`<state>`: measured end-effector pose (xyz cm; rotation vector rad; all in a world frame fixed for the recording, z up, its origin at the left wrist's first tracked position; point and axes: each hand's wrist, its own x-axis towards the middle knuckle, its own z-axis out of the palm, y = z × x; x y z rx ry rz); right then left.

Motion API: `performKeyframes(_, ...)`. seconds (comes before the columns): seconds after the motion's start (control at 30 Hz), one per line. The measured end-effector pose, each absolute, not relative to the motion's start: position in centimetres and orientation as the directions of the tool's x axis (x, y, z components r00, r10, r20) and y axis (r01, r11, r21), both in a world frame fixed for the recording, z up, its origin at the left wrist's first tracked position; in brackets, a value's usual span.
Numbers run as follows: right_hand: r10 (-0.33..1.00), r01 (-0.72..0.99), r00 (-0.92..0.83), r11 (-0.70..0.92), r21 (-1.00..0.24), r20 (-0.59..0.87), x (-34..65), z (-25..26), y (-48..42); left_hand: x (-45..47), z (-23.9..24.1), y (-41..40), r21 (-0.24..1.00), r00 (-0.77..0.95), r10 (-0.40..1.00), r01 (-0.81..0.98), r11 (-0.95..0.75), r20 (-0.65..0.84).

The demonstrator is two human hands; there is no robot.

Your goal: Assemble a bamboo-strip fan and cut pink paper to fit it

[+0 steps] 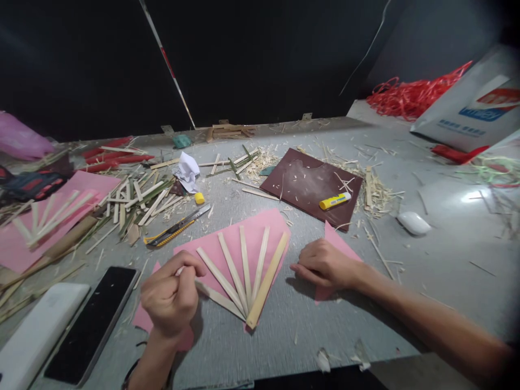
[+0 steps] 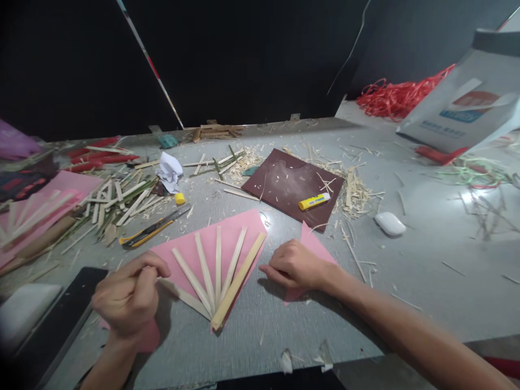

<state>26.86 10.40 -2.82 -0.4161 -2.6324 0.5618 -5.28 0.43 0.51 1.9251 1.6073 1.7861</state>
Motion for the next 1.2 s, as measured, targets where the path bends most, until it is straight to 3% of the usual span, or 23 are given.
performKeyframes(0.33, 0.369, 0.203, -0.873, 0.870, -0.449, 0.320, 26.82, -3.12, 10.44, -5.17, 0.90, 0.40, 0.734, -0.485, 0.590, 0.607, -0.305, 0.646)
performKeyframes(0.77, 0.372, 0.213, -0.874, 0.872, -0.440, 0.313, 26.93, -3.31, 10.49, -5.39, 0.43, 0.29, 0.627, -0.124, 0.711, 0.591, -0.507, 0.692)
performKeyframes(1.2, 0.368, 0.214, -0.876, 0.876, -0.432, 0.312, 26.75, -3.08, 10.43, -5.23, 0.65, 0.12, 0.605, -0.070, 0.723, 0.606, -0.517, 0.688)
